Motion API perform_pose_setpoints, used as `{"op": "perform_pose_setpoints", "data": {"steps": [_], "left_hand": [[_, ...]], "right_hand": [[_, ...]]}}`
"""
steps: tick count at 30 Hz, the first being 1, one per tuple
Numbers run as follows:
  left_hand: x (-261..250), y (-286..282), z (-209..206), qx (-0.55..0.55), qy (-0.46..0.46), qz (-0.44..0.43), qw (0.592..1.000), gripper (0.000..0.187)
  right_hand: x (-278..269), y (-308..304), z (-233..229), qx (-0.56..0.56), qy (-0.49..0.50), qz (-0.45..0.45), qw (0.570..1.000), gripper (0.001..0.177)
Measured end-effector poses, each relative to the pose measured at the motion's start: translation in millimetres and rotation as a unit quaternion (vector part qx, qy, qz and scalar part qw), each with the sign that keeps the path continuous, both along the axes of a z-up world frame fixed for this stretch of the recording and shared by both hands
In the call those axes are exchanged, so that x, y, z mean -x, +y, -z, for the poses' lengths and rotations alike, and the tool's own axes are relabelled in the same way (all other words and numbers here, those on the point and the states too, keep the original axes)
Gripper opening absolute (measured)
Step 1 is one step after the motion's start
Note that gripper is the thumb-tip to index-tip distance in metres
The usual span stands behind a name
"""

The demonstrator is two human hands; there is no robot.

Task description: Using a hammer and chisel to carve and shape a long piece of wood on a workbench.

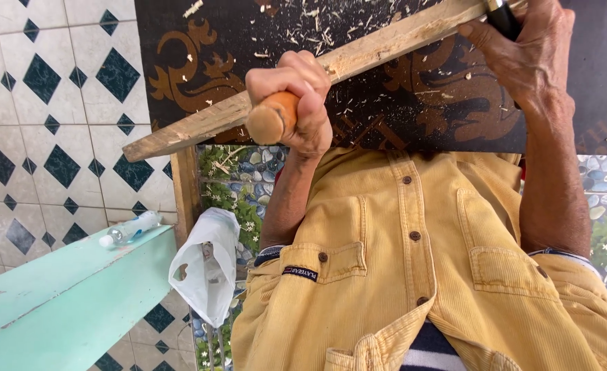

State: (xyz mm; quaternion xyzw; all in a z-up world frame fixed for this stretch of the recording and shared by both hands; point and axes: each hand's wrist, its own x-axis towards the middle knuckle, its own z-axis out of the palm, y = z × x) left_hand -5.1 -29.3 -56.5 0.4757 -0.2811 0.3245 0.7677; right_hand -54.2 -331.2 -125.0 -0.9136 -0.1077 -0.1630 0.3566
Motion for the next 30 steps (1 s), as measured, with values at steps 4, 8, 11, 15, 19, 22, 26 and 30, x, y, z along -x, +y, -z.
{"op": "perform_pose_setpoints", "data": {"steps": [4, 8, 11, 15, 19, 22, 26, 30], "left_hand": [[-5, -4, -9, 0.026, 0.053, 0.015, 0.998, 0.027], [-12, 2, -3, 0.050, 0.062, 0.043, 0.996, 0.029], [-2, 7, -39, -0.009, 0.085, 0.041, 0.996, 0.032], [1, 18, -48, -0.028, 0.108, 0.043, 0.993, 0.028], [5, 26, -56, -0.101, 0.120, 0.122, 0.980, 0.025], [5, 35, -49, -0.141, 0.135, 0.183, 0.963, 0.017], [10, 42, -51, -0.169, 0.119, 0.256, 0.944, 0.014], [10, 39, -56, -0.105, 0.091, 0.207, 0.968, 0.012]], "right_hand": [[-2, 5, -13, -0.017, 0.023, 0.012, 1.000, 0.060], [-4, 12, -24, -0.013, 0.038, 0.018, 0.999, 0.064], [-5, 12, -16, -0.037, 0.033, 0.010, 0.999, 0.065], [-4, 18, -27, -0.035, 0.033, 0.011, 0.999, 0.063], [-4, 15, -23, -0.037, 0.042, 0.020, 0.998, 0.061], [-4, 14, -19, -0.044, 0.050, 0.027, 0.997, 0.061], [-3, 17, -21, -0.051, 0.052, 0.025, 0.997, 0.060], [-2, 12, -14, -0.062, 0.054, 0.013, 0.997, 0.063]]}}
